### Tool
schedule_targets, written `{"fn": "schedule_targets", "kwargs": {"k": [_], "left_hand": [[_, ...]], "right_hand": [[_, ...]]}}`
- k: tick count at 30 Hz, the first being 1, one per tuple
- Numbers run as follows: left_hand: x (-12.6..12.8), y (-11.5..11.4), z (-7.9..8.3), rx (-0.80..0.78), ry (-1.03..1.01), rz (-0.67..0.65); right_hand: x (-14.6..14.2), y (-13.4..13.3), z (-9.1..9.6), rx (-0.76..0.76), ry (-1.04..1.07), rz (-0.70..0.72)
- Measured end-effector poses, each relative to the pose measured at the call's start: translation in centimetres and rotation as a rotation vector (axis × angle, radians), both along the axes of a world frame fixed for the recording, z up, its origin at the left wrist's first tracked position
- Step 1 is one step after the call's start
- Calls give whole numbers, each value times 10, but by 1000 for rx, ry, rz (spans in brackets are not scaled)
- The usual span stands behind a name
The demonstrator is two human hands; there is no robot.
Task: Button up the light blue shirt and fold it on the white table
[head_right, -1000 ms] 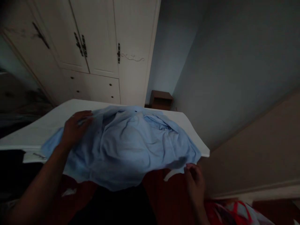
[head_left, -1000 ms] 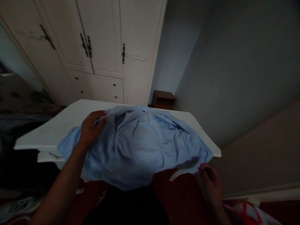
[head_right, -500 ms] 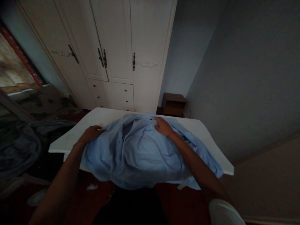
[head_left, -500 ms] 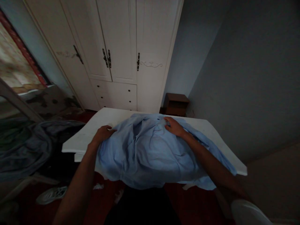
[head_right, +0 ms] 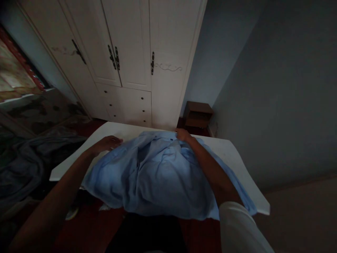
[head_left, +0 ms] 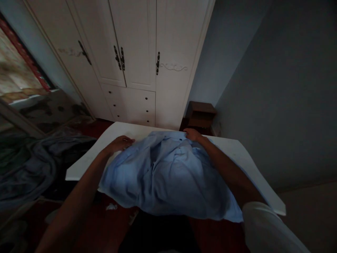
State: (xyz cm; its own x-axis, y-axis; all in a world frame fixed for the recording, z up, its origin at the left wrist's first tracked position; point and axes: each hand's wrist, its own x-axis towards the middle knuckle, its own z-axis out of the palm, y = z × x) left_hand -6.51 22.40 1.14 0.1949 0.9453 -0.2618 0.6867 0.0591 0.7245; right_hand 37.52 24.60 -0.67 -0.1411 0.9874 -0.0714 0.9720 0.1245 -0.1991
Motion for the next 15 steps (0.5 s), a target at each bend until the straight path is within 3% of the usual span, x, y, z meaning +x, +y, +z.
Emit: {"fn": "schedule_targets", "kwargs": {"k": [3, 8, 11, 15], "left_hand": [[42, 29, -14, 120, 82, 0], [119, 66, -24, 264, 198, -173], [135, 80, -21, 279, 277, -226], [128, 86, -18, 265, 325, -321]], "right_hand": [[12, 6, 0, -16, 36, 16], [56, -3, 2, 6, 83, -66], [101, -28, 1, -4, 129, -163], [153, -74, -7, -50, 264, -267]]}}
